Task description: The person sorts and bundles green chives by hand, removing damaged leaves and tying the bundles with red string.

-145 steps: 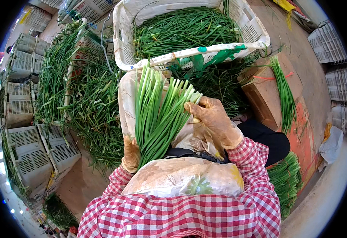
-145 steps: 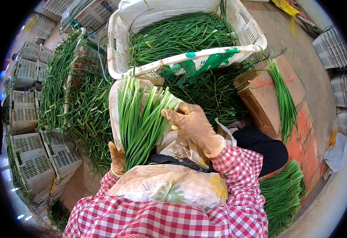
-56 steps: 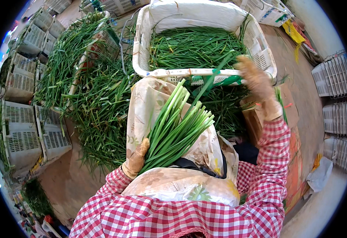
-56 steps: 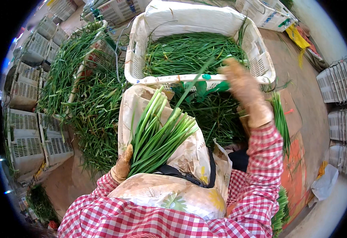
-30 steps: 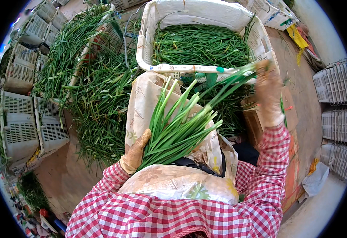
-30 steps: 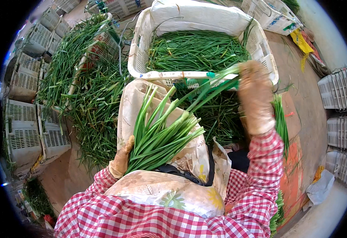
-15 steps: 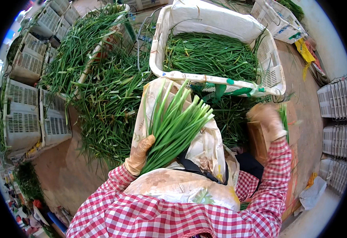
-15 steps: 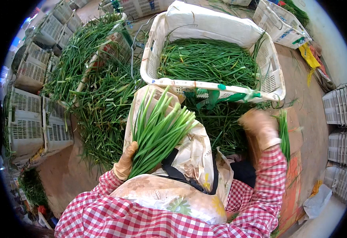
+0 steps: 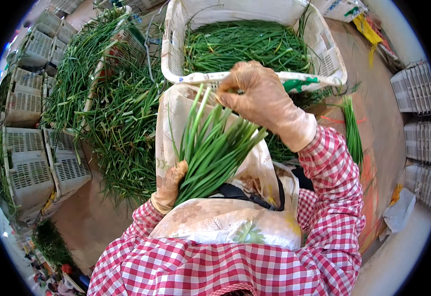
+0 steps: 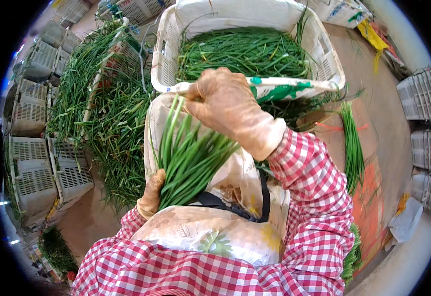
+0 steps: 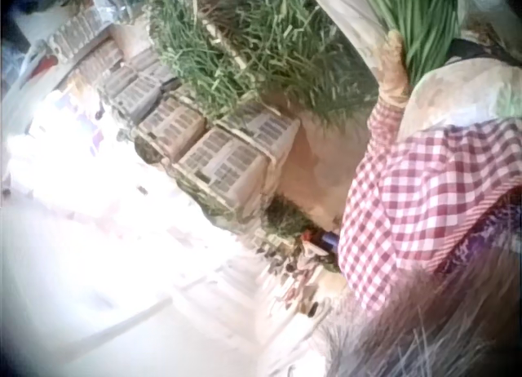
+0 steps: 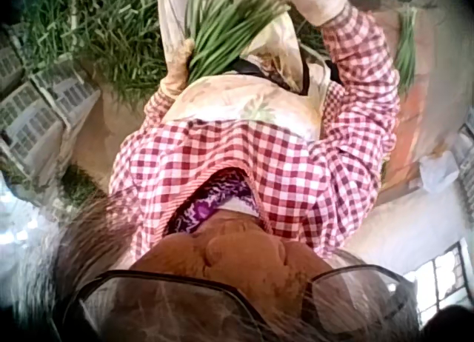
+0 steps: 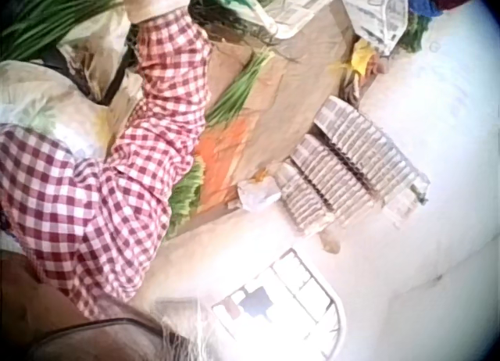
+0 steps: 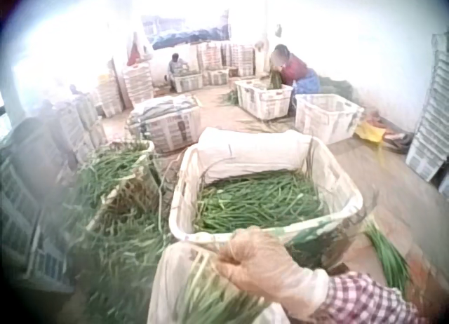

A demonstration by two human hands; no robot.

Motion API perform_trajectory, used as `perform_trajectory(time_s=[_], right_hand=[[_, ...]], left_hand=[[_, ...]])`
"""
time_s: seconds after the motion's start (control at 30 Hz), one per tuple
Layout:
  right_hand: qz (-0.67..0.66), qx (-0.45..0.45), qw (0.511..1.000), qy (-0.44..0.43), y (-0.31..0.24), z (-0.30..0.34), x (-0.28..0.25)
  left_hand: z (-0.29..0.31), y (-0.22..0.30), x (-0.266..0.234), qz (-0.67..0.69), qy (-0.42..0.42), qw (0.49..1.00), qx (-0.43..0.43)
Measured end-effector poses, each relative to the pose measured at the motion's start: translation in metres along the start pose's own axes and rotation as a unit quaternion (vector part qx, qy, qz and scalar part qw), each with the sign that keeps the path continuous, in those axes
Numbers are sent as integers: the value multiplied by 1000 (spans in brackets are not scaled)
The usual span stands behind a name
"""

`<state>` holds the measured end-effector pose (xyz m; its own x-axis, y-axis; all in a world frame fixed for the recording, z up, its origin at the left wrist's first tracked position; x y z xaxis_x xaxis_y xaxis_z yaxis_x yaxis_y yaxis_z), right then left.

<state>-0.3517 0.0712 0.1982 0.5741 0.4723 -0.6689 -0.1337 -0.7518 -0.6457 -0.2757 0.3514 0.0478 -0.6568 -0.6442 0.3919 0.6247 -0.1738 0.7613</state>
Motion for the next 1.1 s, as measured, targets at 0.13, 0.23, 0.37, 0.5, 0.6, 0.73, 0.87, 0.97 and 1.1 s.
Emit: perform_trajectory(time_s=[0.13,0.23,0.37,0.5,0.6,0.73,0.87,0.97,1.1], right_hand=[[-97,123,985,-73,8,2,9],[-310,225,919,-89,15,5,8],[-640,130,740,164,42,19,-30],[-162,146,947,235,56,66,-60],[-374,324,865,84,26,89,-33],[-318,242,904,153,-12,101,-3],[73,20,995,61,-22,76,-5],[98,41,994,38,-16,80,1],[77,53,995,48,-19,79,8]], left_hand=[[6,10,20,121,0,992,-47],[9,18,30,181,-51,979,-72],[3,15,32,208,-61,972,-88],[3,26,34,210,-114,970,-35],[0,23,27,219,-132,966,-45],[-4,30,37,159,-125,979,-16],[9,37,52,165,-139,976,-26],[13,34,46,152,-99,983,33],[17,35,41,132,-93,987,27]])
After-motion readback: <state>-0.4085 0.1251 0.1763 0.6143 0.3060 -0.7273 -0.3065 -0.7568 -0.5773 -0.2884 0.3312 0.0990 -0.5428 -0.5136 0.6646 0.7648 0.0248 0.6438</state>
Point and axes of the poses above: each hand's wrist, its own z-axis away from the middle knuckle, its own x-axis out of the palm, y = z × x, the point moved 2 cm from there along -z, towards the middle knuckle, and after that the axes turned 8 degrees about y, right-handed, at the moved point
